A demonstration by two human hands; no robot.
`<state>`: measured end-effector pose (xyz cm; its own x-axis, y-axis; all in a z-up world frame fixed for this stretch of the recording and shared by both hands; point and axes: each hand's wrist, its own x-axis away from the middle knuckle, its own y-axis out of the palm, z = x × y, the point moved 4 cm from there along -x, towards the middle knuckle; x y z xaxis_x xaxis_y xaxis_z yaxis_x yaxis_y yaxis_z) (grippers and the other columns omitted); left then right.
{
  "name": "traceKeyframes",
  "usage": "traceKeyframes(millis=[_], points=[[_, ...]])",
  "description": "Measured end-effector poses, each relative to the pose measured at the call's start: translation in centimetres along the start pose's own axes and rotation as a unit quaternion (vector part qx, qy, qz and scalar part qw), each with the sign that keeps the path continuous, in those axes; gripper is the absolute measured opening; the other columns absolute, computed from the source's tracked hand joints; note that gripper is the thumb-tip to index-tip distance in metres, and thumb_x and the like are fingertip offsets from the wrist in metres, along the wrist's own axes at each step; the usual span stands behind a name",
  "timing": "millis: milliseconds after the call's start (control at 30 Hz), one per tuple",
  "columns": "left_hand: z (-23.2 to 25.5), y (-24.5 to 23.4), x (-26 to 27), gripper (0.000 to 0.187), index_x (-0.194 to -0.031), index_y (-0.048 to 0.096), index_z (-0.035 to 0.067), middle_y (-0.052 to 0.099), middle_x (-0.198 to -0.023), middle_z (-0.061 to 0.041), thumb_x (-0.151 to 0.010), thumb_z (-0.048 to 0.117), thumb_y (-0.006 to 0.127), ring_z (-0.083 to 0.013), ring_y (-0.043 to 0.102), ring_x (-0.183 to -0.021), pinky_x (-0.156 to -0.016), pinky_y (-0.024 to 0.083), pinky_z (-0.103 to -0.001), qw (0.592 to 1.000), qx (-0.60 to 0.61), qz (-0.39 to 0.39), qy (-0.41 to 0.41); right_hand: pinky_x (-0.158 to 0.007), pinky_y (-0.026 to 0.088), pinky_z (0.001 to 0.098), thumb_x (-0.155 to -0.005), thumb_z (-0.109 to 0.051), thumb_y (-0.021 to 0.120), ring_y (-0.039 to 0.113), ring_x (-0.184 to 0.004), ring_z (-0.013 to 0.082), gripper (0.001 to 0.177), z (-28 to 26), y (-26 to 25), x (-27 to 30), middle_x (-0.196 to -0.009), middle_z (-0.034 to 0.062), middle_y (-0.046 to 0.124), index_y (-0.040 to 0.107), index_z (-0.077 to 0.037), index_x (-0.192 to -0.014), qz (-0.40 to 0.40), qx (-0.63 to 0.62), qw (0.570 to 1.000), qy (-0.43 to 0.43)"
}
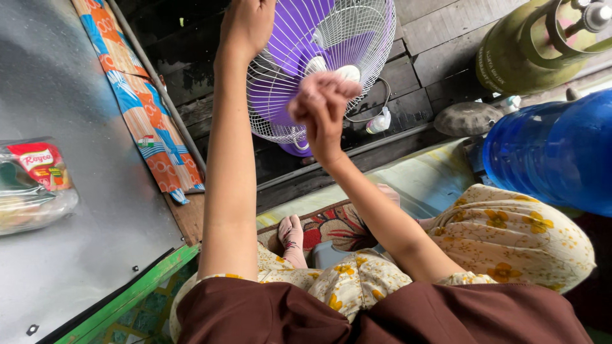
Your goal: The person assembles a purple table fan by attaching the front and rear wire cages to the fan blades. They use a screwdriver to tighten the screws securing the cages and then wipe the fan blades with a cloth.
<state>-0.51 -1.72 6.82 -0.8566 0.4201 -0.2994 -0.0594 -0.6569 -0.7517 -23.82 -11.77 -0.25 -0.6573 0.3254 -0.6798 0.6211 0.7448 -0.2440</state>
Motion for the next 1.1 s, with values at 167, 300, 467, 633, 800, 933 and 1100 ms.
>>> traceKeyframes(millis=[167,300,467,633,800,933,1100], points=[[-0.9,-0.3,0.4,0.047,-0.088,0.055,-0.001,0.057,-0.065,-0.010,-0.112,0.038,0.045,-0.0220,0.057,-0.058,-0.059,0.048,-0.041,0.999,0.034,-0.025,-0.020,-0.104,0.048,0.0427,-0.094,-0.004,0.069,0.057,-0.118,0.0306,0.029,-1.4,-1.3,1.5,-0.125,0.0099,0.063,0.067,-0.013,-0.121,-0.143,0.032,0.988,-0.057],[-0.6,-0.8,0.7,0.048,-0.098,0.057,0.001,0.059,-0.072,-0.003,-0.117,0.043,0.044,-0.0127,0.059,-0.066,-0.066,0.053,-0.034,0.993,0.108,-0.037,0.023,-0.054,0.047,0.0306,-0.105,-0.011,0.042,0.060,-0.059,0.0182,0.035,2.0,-3.5,-2.5,-0.095,0.0112,0.075,0.077,-0.009,-0.106,-0.028,-0.306,0.926,0.220],[-1.8,-1.5,4.5,0.065,-0.135,0.055,0.011,0.068,-0.090,-0.008,-0.106,0.067,0.036,-0.0225,0.062,-0.073,-0.074,0.052,-0.042,0.988,0.113,-0.082,-0.067,-0.076,0.059,0.0367,-0.114,-0.009,0.052,0.066,-0.084,0.0292,0.013,5.4,-4.9,-14.4,-0.100,0.0105,0.064,0.058,-0.004,-0.124,0.076,-0.106,0.991,-0.001],[-1.3,-0.8,10.4,0.084,-0.161,0.041,0.013,0.052,-0.158,-0.018,-0.106,0.074,0.026,-0.0356,0.047,-0.147,-0.120,0.038,-0.050,0.968,0.240,0.044,-0.064,-0.096,0.055,0.0473,-0.095,0.003,0.062,0.059,-0.112,0.0304,0.032,3.3,0.8,-16.3,-0.116,0.0111,0.064,0.060,-0.007,-0.126,-0.056,0.039,0.994,-0.083],[-1.2,-0.2,11.4,0.088,-0.159,0.041,0.013,0.045,-0.164,-0.016,-0.102,0.076,0.020,-0.0340,0.040,-0.155,-0.128,0.033,-0.049,0.912,0.396,0.020,-0.110,-0.109,0.046,0.0523,-0.093,0.003,0.061,0.047,-0.130,0.0380,0.042,-1.1,2.6,-12.3,-0.131,0.0132,0.058,0.061,-0.009,-0.133,-0.094,0.137,0.969,-0.184],[-1.3,-0.1,11.1,0.093,-0.159,0.042,0.011,0.044,-0.164,-0.015,-0.099,0.077,0.014,-0.0318,0.035,-0.156,-0.126,0.026,-0.047,0.899,0.425,0.016,-0.104,-0.113,0.044,0.0488,-0.095,0.003,0.066,0.047,-0.130,0.0325,0.036,-3.2,3.5,-8.4,-0.132,0.0089,0.061,0.066,-0.007,-0.129,-0.151,0.124,0.952,-0.238],[-3.5,-0.2,10.7,0.083,-0.158,0.043,0.012,0.045,-0.164,-0.013,-0.104,0.070,0.017,-0.0299,0.041,-0.155,-0.128,0.030,-0.045,0.901,0.418,0.027,-0.116,-0.111,0.043,0.0452,-0.088,-0.003,0.068,0.050,-0.126,0.0301,0.039,-4.3,3.2,-2.6,-0.129,0.0070,0.062,0.071,-0.007,-0.126,-0.274,0.113,0.902,-0.315]])
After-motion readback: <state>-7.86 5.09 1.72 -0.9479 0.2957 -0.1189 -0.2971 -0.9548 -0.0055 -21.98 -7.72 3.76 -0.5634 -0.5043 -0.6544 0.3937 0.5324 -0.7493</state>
